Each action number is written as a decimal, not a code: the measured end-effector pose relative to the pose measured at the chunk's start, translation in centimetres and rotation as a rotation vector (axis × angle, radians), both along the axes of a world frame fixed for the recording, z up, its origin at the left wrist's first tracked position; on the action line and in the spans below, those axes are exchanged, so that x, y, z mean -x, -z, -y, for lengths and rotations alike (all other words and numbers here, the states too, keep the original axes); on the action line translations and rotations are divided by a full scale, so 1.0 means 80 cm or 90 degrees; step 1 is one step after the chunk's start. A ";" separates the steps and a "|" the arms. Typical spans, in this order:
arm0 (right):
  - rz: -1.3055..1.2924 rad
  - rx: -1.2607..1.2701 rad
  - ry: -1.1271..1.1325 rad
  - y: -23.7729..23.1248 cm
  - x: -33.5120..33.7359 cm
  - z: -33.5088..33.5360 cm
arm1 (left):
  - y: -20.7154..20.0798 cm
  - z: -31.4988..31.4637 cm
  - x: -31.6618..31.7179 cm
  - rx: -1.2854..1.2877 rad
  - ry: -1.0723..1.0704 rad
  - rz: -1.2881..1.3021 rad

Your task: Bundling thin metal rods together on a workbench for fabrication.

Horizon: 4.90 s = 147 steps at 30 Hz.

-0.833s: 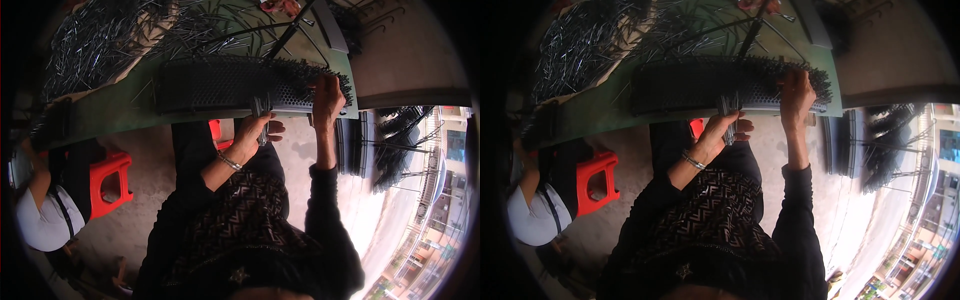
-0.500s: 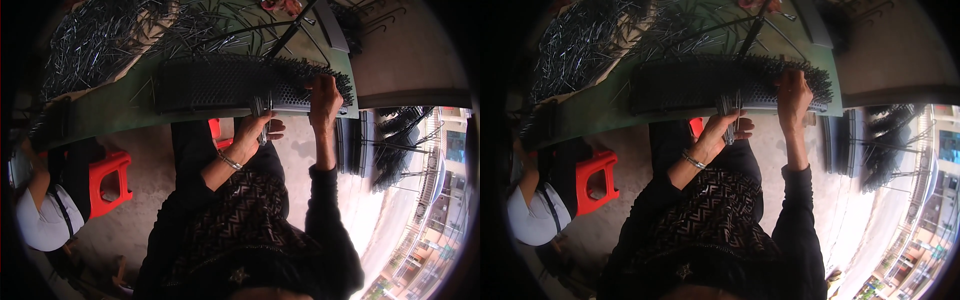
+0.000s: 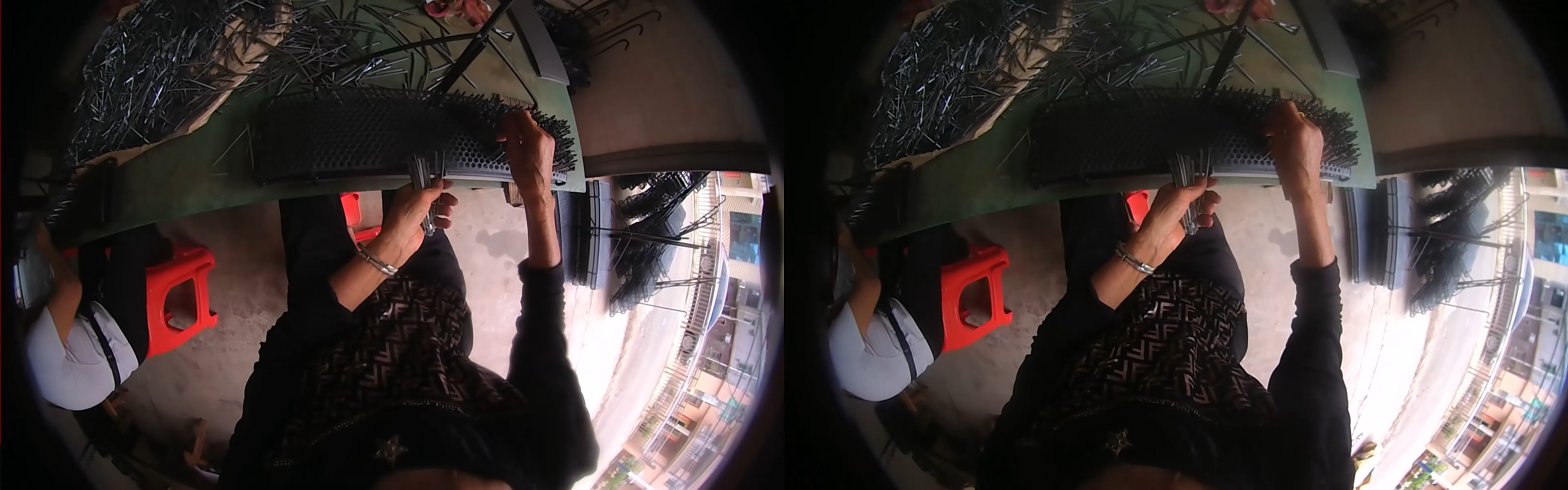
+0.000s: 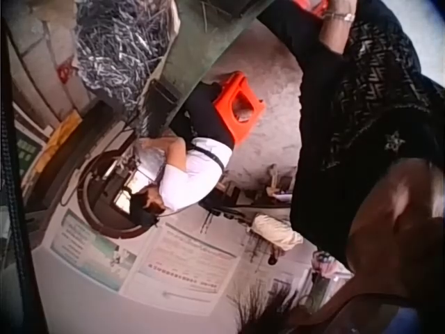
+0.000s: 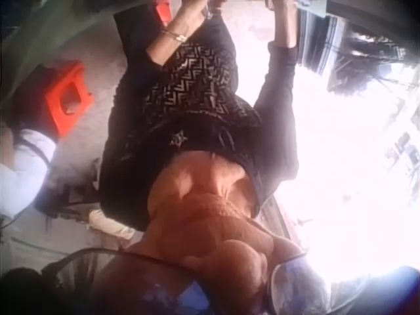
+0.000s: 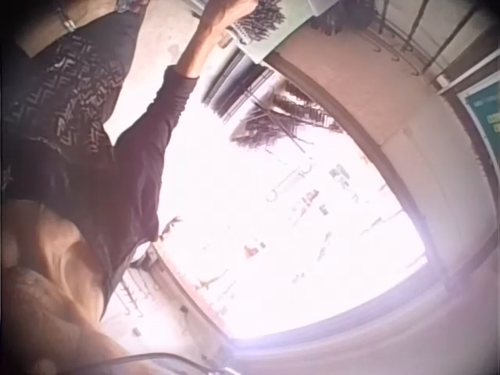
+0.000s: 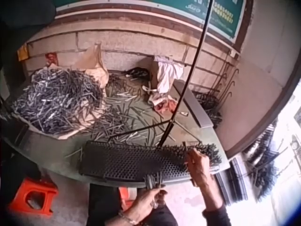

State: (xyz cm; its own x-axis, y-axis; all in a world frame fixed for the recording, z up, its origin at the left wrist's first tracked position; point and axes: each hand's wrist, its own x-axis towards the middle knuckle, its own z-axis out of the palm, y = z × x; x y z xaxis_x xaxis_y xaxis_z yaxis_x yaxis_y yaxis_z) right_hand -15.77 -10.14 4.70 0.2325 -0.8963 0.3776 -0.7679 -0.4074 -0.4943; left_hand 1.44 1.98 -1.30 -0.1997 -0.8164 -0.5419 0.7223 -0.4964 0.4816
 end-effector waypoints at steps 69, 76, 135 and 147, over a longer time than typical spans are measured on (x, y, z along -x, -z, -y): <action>-0.123 0.069 0.097 -0.001 -0.010 -0.030 | -0.016 -0.005 0.001 0.065 0.056 -0.047; -0.152 0.067 0.196 0.000 0.000 -0.033 | -0.024 -0.007 0.002 0.064 0.057 -0.035; 0.192 0.009 0.153 0.006 0.007 -0.077 | 0.002 -0.005 0.028 0.019 -0.032 -0.043; -0.018 0.142 0.125 0.022 0.001 -0.064 | -0.003 -0.008 0.018 0.036 0.030 -0.039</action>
